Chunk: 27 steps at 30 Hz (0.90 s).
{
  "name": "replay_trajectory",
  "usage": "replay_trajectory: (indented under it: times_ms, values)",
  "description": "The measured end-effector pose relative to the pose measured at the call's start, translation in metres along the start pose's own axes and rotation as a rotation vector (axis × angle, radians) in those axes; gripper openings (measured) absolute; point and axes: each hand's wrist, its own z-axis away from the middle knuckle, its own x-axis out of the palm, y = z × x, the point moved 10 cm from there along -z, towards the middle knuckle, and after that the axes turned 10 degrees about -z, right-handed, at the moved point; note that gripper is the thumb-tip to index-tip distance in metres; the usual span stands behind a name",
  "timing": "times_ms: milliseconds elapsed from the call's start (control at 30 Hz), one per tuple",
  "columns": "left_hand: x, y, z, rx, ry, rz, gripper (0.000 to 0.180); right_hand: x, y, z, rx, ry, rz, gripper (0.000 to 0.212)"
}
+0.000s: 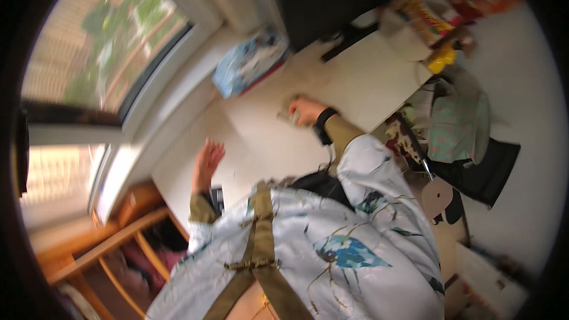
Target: The person wipes a white container with a cloth, moves it and a red case aside, then wipes the surfaces of the window sill and the inner frames of an open window.
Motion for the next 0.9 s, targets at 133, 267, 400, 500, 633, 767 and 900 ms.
replay_trajectory:
  times_ms: [133,267,400,500,633,767,900]
  values:
    - [-0.034,-0.009,0.008,-0.067,0.192,0.077,0.033,-0.01,-0.012,-0.001,-0.008,-0.016,0.067,0.042]
    - [-0.074,-0.05,0.022,-0.169,0.295,0.149,0.033,0.035,-0.033,-0.018,0.082,-0.136,0.035,0.041]
    - [-0.085,-0.066,0.031,-0.206,0.28,0.142,0.035,0.108,-0.077,-0.027,0.173,-0.378,-0.333,0.034]
    - [-0.06,-0.073,0.028,-0.25,0.082,0.149,0.049,0.138,-0.118,-0.043,0.021,-0.37,-0.542,0.029]
    - [-0.004,-0.054,0.039,-0.31,-0.201,0.236,0.055,0.155,-0.161,-0.056,0.047,-0.31,-0.802,0.026]
    - [-0.008,-0.019,0.035,-0.192,-0.2,0.169,0.043,0.139,-0.184,-0.069,-0.011,-0.022,-0.435,0.022]
    - [-0.039,0.006,0.038,-0.132,-0.283,0.09,0.031,0.124,-0.215,-0.072,-0.075,0.056,-0.49,0.02]
